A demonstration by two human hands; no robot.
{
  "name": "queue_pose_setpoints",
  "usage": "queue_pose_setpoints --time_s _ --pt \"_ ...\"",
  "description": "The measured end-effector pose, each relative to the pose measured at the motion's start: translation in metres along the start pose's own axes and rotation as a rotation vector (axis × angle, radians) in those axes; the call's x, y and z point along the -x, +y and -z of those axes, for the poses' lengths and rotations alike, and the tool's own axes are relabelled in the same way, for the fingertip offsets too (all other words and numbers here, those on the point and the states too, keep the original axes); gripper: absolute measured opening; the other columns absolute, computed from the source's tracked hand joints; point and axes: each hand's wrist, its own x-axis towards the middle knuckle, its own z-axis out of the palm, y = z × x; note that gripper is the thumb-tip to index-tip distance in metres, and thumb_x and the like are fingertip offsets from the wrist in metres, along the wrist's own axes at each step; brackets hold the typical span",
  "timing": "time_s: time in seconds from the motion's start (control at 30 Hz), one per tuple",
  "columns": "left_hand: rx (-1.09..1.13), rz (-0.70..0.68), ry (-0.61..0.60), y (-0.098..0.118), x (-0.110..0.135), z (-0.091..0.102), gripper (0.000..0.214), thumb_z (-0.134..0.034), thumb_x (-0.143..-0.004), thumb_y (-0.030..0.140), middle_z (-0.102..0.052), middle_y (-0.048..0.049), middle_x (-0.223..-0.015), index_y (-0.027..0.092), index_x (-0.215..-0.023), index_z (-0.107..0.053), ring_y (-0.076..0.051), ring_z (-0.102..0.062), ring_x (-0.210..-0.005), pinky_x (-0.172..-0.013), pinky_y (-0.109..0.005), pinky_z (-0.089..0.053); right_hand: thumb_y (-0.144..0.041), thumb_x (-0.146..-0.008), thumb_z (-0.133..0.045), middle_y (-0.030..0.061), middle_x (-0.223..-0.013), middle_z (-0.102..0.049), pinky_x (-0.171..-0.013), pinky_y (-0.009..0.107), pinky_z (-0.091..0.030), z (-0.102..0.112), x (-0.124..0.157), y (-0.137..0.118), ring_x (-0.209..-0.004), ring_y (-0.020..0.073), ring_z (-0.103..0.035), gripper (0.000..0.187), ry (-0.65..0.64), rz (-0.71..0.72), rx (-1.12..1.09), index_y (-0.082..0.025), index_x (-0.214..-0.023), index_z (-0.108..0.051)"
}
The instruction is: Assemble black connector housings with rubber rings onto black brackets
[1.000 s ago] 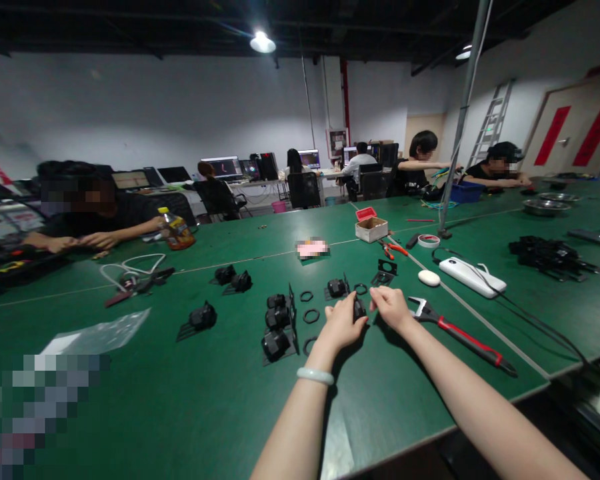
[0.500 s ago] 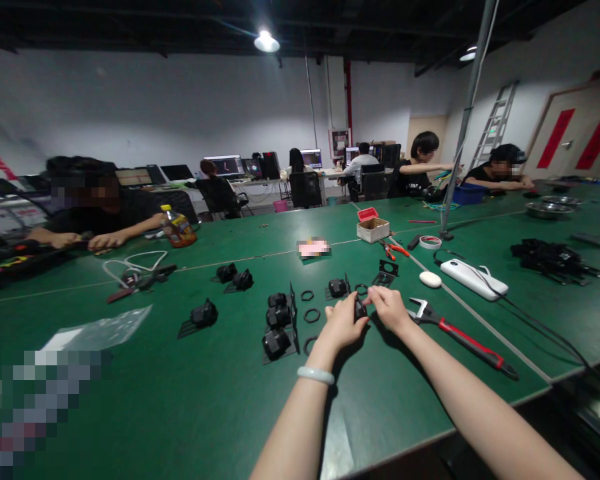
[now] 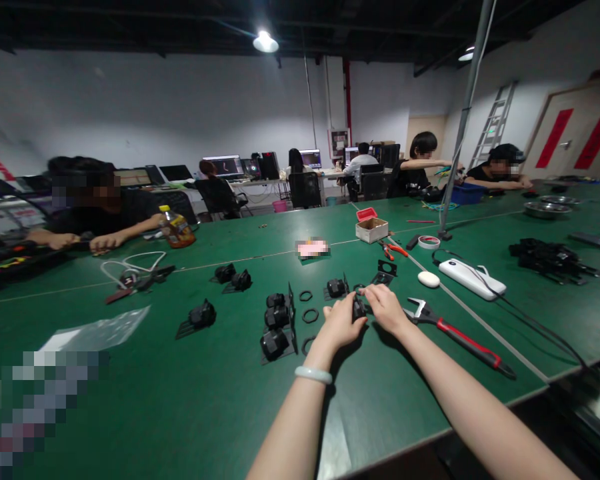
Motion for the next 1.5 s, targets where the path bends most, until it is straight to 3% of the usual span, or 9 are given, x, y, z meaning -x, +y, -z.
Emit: queue_pose_setpoints --time_s 0.17,0.33,0.5,0.83,0.97,1.07,1.17,1.33,1.5 --pt "0.021 -0.002 0.023 -0.001 0.0 -0.002 0.058 -0.05 -0.073 0.033 -0.044 -0.0117 -0.121 0.019 -0.124 -0.027 -0.027 -0.041 -0.107 -0.085 -0.04 -0.028 -0.036 -0.086 -0.024 0.0029 -0.053 -0.053 -0.057 0.023 -0.033 -0.001 0.0 -0.002 -0.055 0.0131 -0.048 0.046 0.058 -0.068 0.05 -0.017 -0.056 -0.053" --pt "0.045 -0.006 0.007 0.002 0.0 0.0 0.057 -0.049 -0.073 0.031 -0.043 -0.0104 -0.123 0.02 -0.125 -0.026 -0.027 -0.04 -0.108 -0.085 -0.039 -0.029 -0.035 -0.084 -0.03 0.0036 -0.068 -0.058 -0.063 0.023 -0.034 -0.002 0.0 -0.004 -0.068 0.0144 -0.05 0.034 0.02 0.014 0.038 -0.018 -0.072 -0.057" --pt "0.043 0.007 -0.016 0.002 0.0 0.001 0.057 -0.048 -0.074 0.032 -0.042 -0.0108 -0.123 0.02 -0.124 -0.026 -0.027 -0.04 -0.109 -0.086 -0.039 -0.028 -0.034 -0.085 -0.026 0.0035 -0.055 -0.051 -0.058 0.023 -0.032 -0.001 0.0 -0.001 -0.057 0.0131 -0.046 0.041 0.093 -0.056 0.119 -0.017 -0.057 -0.051" --pt "0.02 0.033 -0.033 0.005 0.001 0.005 0.057 -0.048 -0.074 0.032 -0.039 -0.0109 -0.126 0.02 -0.125 -0.026 -0.027 -0.037 -0.113 -0.09 -0.039 -0.026 -0.026 -0.08 -0.039 0.0053 -0.082 -0.061 -0.07 0.024 -0.037 -0.013 0.0 0.009 -0.079 0.0154 -0.053 0.02 -0.176 -0.078 0.095 -0.018 -0.085 -0.057" --pt "-0.006 -0.019 -0.011 -0.001 0.001 0.005 0.061 -0.051 -0.073 0.035 -0.042 -0.0094 -0.124 0.022 -0.126 -0.025 -0.025 -0.04 -0.111 -0.09 -0.038 -0.026 -0.022 -0.081 -0.037 0.0062 -0.106 -0.056 -0.082 0.028 -0.036 -0.012 0.002 0.007 -0.095 0.0163 -0.05 0.03 -0.249 -0.019 -0.012 -0.019 -0.109 -0.048" --pt "-0.039 -0.056 0.002 -0.005 0.001 0.007 0.062 -0.053 -0.071 0.032 -0.044 -0.0094 -0.121 0.021 -0.125 -0.024 -0.024 -0.04 -0.11 -0.089 -0.037 -0.026 -0.019 -0.081 -0.035 0.0063 -0.105 -0.057 -0.081 0.028 -0.037 -0.011 0.002 0.005 -0.094 0.0164 -0.052 0.033 -0.271 -0.037 -0.038 -0.02 -0.112 -0.045" --pt "-0.076 -0.056 -0.005 -0.005 0.003 0.015 0.054 -0.048 -0.074 0.025 -0.045 -0.0097 -0.12 0.02 -0.124 -0.027 -0.023 -0.039 -0.111 -0.09 -0.036 -0.024 -0.017 -0.08 -0.038 0.0062 -0.098 -0.059 -0.077 0.027 -0.037 -0.012 0.003 0.007 -0.089 0.0163 -0.053 0.029 -0.296 -0.042 0.039 -0.02 -0.106 -0.05" --pt "-0.176 -0.019 -0.046 0.001 0.01 0.025 0.032 -0.042 -0.074 0.023 -0.049 -0.0096 -0.108 0.02 -0.106 -0.044 -0.025 -0.043 -0.104 -0.087 -0.038 -0.026 -0.013 -0.074 -0.042 0.0063 -0.082 -0.059 -0.074 0.026 -0.036 -0.016 0.004 0.011 -0.08 0.0159 -0.051 0.015 -0.349 -0.014 0.148 -0.016 -0.077 -0.057" --pt "-0.246 0.019 -0.057 -0.001 0.012 0.021 0.035 -0.045 -0.07 0.026 -0.049 -0.0122 -0.106 0.017 -0.103 -0.044 -0.028 -0.044 -0.1 -0.085 -0.04 -0.027 -0.007 -0.065 -0.046 0.0056 -0.083 -0.056 -0.075 0.026 -0.035 -0.014 0.006 0.012 -0.083 0.0164 -0.049 0.017 -0.377 0.015 0.144 -0.016 -0.075 -0.055"
